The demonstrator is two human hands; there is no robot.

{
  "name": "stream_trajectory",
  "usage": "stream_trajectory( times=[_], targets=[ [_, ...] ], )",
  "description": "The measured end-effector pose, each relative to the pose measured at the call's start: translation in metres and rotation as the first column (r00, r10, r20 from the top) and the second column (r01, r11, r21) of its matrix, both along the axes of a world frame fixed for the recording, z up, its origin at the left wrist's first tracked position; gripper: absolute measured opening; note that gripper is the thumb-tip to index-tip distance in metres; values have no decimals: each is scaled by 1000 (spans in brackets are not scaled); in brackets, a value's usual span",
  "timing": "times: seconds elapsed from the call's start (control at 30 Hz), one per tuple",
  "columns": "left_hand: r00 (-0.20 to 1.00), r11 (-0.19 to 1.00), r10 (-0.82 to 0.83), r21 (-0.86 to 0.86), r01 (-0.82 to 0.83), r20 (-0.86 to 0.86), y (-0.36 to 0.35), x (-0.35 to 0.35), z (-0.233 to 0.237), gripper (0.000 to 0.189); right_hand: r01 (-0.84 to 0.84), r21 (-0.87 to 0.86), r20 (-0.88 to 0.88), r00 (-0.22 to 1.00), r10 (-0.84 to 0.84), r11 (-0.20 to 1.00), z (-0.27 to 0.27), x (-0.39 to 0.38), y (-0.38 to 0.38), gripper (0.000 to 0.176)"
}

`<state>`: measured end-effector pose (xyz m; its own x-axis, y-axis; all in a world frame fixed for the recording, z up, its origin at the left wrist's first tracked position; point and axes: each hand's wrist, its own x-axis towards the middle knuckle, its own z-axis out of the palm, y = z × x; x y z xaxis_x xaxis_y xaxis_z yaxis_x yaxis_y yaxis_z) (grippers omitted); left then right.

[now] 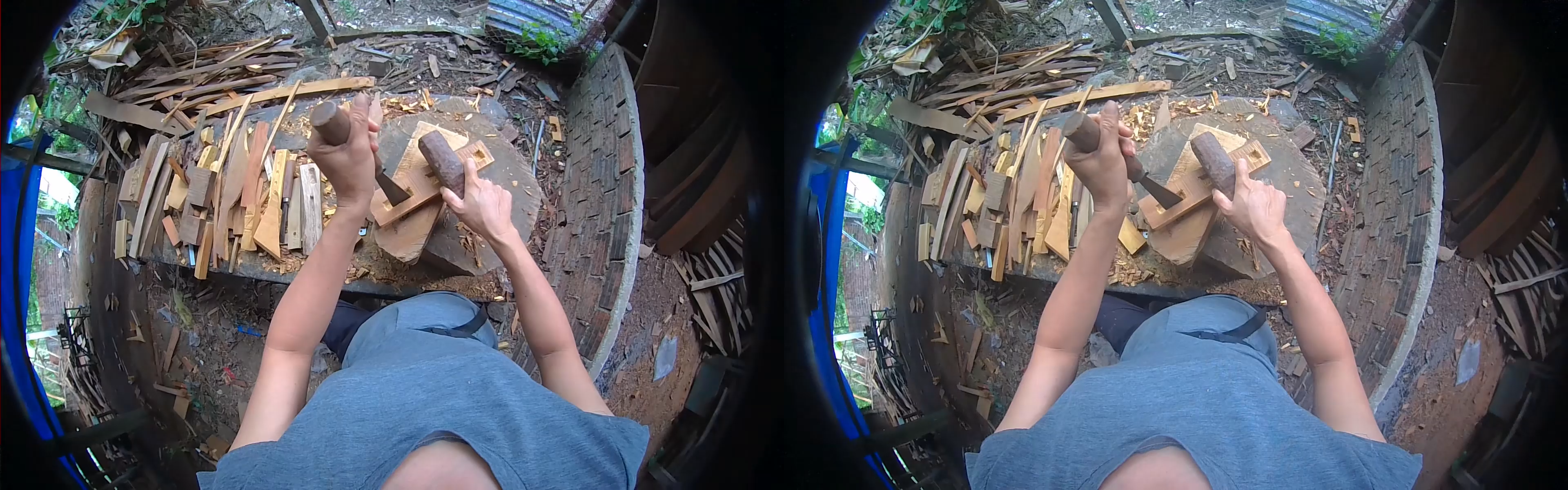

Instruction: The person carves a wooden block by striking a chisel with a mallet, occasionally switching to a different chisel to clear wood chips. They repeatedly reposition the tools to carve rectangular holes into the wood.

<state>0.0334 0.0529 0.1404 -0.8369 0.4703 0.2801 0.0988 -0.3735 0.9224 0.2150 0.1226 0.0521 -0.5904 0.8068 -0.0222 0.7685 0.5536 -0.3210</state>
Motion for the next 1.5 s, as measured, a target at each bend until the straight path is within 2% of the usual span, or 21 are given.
stream_trajectory(
  times=[0.27, 0.47, 0.57, 0.63, 0.67, 0.73, 0.8, 0.83, 0.93, 0.97, 1.0, 1.07, 1.13, 1.2, 1.23, 1.27, 1.33, 1.4, 1.43, 1.47, 1.5],
  targets=[
    [997, 997, 74, -34, -74, -21, -3, 8, -14, 28, -17, 5, -16, 1000, 17, 1000, 0, -6, 1, 79],
    [986, 984, 168, 57, -168, 1, -8, 12, -34, 29, -19, -20, 5, 1000, 19, 1000, 0, -17, 9, 77],
    [973, 977, 215, 35, -212, -88, -11, 26, -38, 31, -3, -83, -2, 1000, 3, 997, 6, -15, 20, 73],
    [936, 966, 249, 3, -257, -250, -12, 37, -38, 30, -42, -418, -262, 962, -76, 907, 23, -12, 27, 69],
    [886, 954, 294, 52, -295, -359, -12, 42, -38, 27, -26, -416, -278, 955, -100, 909, 40, -8, 25, 59],
    [929, 979, 198, 99, -176, -312, -12, 60, -39, 26, -191, -466, -584, 800, -138, 864, 99, 2, 4, 49],
    [859, 976, 202, 26, -215, -470, -12, 76, -36, 27, -265, -166, -777, 628, 40, 950, 144, 16, -16, 43],
    [902, 995, 91, 1, -100, -422, -13, 81, -43, 27, -254, -97, -843, 535, 56, 962, 155, 25, -26, 46],
    [880, 992, 127, 69, -107, -458, -6, 94, -48, 31, -368, -20, -957, 277, 90, 929, 158, 52, -56, 56],
    [877, 992, 126, 69, -106, -464, -7, 94, -49, 30, -276, 175, -909, 325, 263, 945, 150, 51, -55, 59],
    [876, 990, 138, 87, -110, -462, -8, 94, -44, 32, -288, 210, -673, 650, 352, 934, 158, 52, -54, 57],
    [914, 989, 127, -22, -147, -385, -7, 90, -53, 34, -291, 60, -401, 869, 290, 955, 163, 55, -61, 55],
    [911, 988, 122, -34, -148, -393, -7, 81, -46, 34, -257, 136, -378, 879, 290, 957, 157, 55, -61, 57],
    [903, 988, 151, 30, -152, -403, -10, 80, -41, 33, -210, 78, -789, 585, 189, 975, 140, 53, -63, 58],
    [915, 995, 96, 26, -93, -391, -12, 82, -41, 34, -204, 5, -693, 705, 150, 979, 142, 53, -68, 57],
    [919, 991, 13, -116, -63, -394, -17, 82, -52, 35, -276, 5, -511, 825, 240, 961, 140, 53, -63, 56],
    [935, 998, 6, -53, -27, -354, -15, 71, -45, 31, -261, -85, -501, 845, 186, 962, 141, 57, -58, 55],
    [915, 974, -226, -99, 204, -334, -23, 50, -32, 27, -278, -134, -661, 740, 124, 951, 131, 55, -54, 53],
    [823, 855, -495, -326, 404, -279, -28, 31, -26, 26, -264, -192, -719, 693, 48, 945, 120, 55, -53, 49],
    [819, 851, -502, -328, 410, -278, -32, 15, -22, 26, -258, -194, -719, 694, 42, 947, 109, 55, -51, 49],
    [768, 745, -624, -406, 529, -144, -35, 2, -19, 24, -228, -257, -730, 682, -34, 939, 98, 55, -48, 48]
  ],
)
